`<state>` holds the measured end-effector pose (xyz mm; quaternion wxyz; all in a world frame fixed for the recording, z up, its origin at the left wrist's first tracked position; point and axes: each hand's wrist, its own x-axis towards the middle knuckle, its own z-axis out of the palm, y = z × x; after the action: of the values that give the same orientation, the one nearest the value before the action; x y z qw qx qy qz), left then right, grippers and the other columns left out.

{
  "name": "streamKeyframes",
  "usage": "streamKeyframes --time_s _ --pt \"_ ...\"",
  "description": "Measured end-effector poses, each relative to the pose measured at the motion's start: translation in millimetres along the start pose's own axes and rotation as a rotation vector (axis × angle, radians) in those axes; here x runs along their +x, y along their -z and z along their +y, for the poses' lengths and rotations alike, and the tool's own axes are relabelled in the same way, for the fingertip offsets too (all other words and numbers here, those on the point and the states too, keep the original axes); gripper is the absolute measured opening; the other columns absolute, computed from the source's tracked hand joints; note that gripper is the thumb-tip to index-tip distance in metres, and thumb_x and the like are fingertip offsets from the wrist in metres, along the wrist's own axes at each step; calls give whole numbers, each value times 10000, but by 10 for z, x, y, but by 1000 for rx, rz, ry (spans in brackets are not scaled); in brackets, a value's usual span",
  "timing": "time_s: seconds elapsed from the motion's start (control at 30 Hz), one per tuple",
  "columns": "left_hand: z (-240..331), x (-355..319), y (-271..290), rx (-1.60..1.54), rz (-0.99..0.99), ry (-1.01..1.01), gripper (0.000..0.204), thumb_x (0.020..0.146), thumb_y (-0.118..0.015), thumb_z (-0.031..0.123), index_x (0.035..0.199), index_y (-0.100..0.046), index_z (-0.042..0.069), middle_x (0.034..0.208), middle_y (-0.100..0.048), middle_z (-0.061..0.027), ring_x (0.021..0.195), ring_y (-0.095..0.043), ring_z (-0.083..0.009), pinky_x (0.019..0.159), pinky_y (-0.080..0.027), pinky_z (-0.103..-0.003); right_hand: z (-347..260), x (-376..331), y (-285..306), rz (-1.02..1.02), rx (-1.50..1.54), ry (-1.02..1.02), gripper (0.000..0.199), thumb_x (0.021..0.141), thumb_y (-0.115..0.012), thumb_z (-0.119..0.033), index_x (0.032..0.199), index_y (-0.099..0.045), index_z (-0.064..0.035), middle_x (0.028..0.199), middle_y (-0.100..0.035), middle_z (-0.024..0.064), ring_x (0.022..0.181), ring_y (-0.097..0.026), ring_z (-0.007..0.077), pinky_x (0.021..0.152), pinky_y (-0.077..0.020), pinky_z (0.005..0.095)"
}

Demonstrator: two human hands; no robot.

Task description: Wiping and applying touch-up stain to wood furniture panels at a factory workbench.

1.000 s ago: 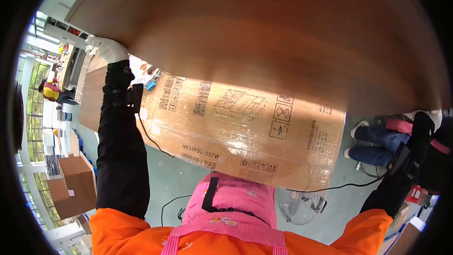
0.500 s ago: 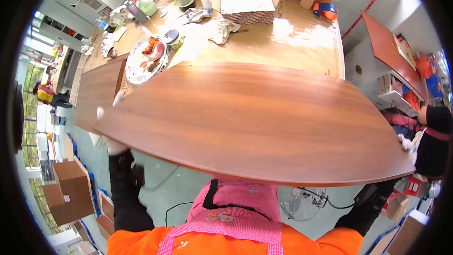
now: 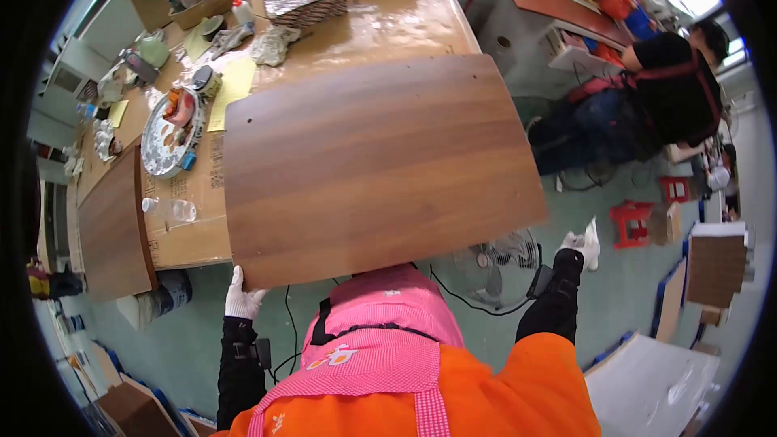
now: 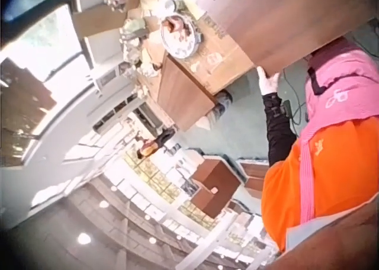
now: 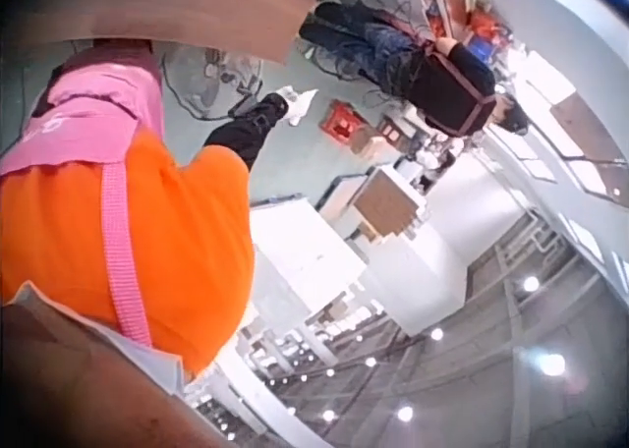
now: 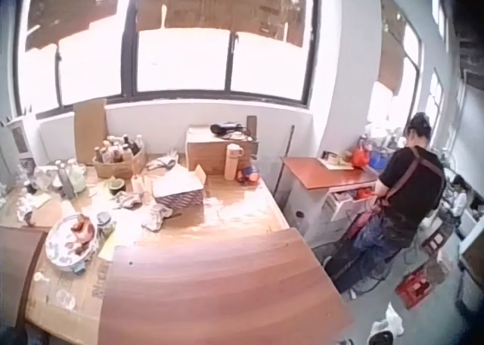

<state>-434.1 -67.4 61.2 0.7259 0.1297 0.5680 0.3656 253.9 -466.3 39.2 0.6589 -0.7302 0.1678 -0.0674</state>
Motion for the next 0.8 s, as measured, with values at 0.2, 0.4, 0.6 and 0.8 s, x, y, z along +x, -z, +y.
streamKeyframes --time_s 0.2,0.4,0.6,0.8 --pt "379 104 -384 1747 -55 140 652 1028 -482 566 886 -693 -34 720 -729 -217 591 -726 -276 624 -595 -417 -749 -806 275 -364 192 -138 332 1031 -617 -454 1065 -631 -124 854 -630 2 680 -588 120 550 -476 272" --pt "-24 -509 -1487 1502 -586 -225 432 948 -657 445 1059 -723 32 892 -752 -179 844 -747 -301 809 -573 -416 -764 -2539 -752 -1120 -483 -31 244 988 -674 -262 905 -711 -36 734 -675 2 605 -599 71 510 -433 251" --pt "-850 -643 -2471 1003 -568 -386 663 897 -743 286 1447 -484 24 1352 -640 -169 1225 -641 -249 1031 -504 -388 -526 -3800 -1531 -1492 -616 379 396 892 -739 -383 1139 -655 -84 1006 -734 175 893 -737 316 810 -575 441" --pt "-677 -145 -2232 555 -534 -195 475 895 -798 246 1279 -604 46 1122 -677 -46 1052 -642 -150 947 -509 -328 -512 -4217 -2107 -1713 -779 583 434 925 -664 -408 1231 -631 -102 1068 -730 190 949 -718 411 835 -580 490"
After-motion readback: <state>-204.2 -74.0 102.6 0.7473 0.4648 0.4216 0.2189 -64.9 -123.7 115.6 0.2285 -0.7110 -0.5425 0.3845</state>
